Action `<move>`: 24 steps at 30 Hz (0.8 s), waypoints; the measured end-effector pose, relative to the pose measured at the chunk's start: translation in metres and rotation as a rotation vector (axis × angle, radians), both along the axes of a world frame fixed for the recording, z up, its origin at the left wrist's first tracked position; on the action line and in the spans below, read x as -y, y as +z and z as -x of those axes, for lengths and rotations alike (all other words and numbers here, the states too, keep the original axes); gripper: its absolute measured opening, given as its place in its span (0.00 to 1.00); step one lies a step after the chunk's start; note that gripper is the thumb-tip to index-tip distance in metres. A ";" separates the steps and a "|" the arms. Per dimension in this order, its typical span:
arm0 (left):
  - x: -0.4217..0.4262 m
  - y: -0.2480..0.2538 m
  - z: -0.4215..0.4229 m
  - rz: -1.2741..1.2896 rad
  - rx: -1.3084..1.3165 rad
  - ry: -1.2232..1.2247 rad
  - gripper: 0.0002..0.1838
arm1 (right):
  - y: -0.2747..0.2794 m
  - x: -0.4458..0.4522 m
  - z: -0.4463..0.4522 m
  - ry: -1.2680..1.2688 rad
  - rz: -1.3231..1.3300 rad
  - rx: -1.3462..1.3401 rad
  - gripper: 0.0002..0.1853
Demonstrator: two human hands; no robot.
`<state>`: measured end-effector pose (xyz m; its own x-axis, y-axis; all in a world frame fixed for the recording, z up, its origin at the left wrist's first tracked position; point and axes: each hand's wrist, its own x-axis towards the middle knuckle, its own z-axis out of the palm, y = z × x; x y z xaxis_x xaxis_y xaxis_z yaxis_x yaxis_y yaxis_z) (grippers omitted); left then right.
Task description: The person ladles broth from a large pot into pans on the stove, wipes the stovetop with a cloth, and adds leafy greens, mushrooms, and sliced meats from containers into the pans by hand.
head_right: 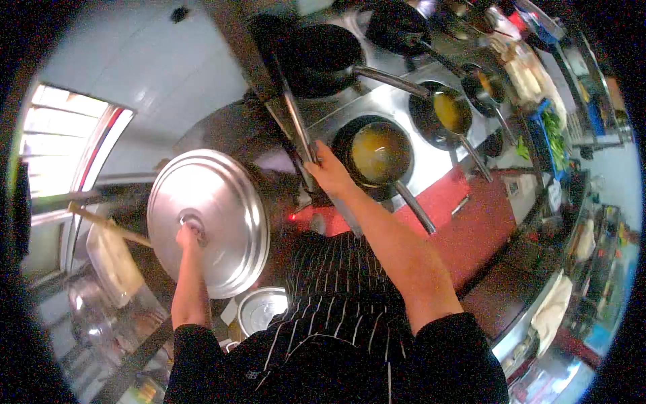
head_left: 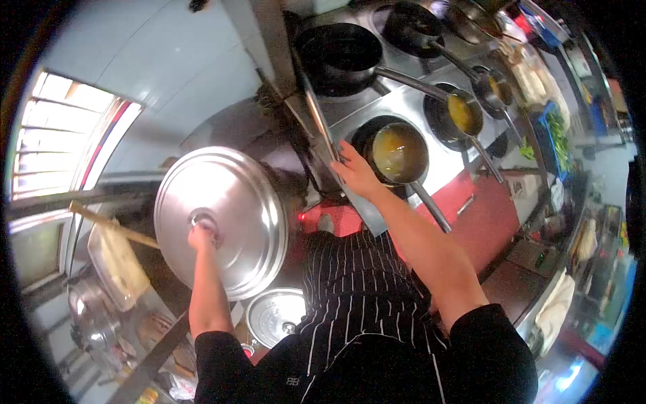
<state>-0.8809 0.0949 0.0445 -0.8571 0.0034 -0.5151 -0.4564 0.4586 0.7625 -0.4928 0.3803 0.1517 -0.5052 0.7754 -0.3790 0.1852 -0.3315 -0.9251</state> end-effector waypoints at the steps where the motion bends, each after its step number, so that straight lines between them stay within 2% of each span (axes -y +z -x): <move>1: 0.000 0.002 -0.001 0.032 -0.037 -0.058 0.10 | -0.005 0.006 -0.024 -0.038 -0.112 0.052 0.35; 2: 0.003 0.003 -0.001 0.066 -0.075 -0.110 0.12 | -0.011 0.010 -0.055 -0.067 -0.220 0.104 0.32; 4: 0.006 -0.008 0.004 0.068 -0.090 -0.087 0.14 | 0.000 0.023 -0.119 -0.121 -0.388 0.461 0.30; 6: 0.005 -0.008 0.001 0.071 -0.114 -0.069 0.16 | 0.018 0.034 -0.175 -0.149 -0.606 0.657 0.28; 8: -0.004 0.000 -0.008 0.188 -0.212 -0.099 0.20 | 0.005 0.045 -0.236 -0.064 -0.591 1.002 0.30; 9: -0.004 -0.003 -0.011 0.184 -0.215 -0.115 0.20 | -0.003 0.053 -0.259 -0.080 -0.586 1.006 0.30; 11: -0.001 -0.012 -0.014 0.298 -0.344 -0.061 0.22 | -0.015 0.065 -0.294 0.013 -0.482 1.187 0.27; 12: -0.005 -0.007 -0.023 0.291 -0.352 -0.078 0.22 | -0.013 0.066 -0.300 -0.007 -0.475 1.186 0.27; 14: -0.012 0.001 -0.044 0.376 -0.551 -0.067 0.23 | -0.015 0.067 -0.307 0.090 -0.309 1.133 0.26; 17: -0.029 0.028 -0.098 0.459 -0.664 -0.154 0.21 | -0.016 0.068 -0.303 0.144 -0.275 1.045 0.25; 20: -0.043 0.030 -0.165 0.531 -0.654 -0.161 0.19 | -0.010 0.068 -0.300 0.227 -0.172 0.962 0.27; 22: -0.046 -0.001 -0.219 0.181 -0.653 -0.224 0.17 | -0.014 0.072 -0.308 0.233 -0.203 0.867 0.29; 24: -0.073 0.015 -0.310 0.096 -0.559 -0.496 0.15 | -0.017 0.072 -0.318 0.215 -0.245 0.779 0.31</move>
<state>-0.5709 0.1677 0.0592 -0.9007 0.4339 -0.0214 0.2641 0.5860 0.7661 -0.1748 0.3087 0.1346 -0.3155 0.7977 -0.5140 0.8360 -0.0226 -0.5482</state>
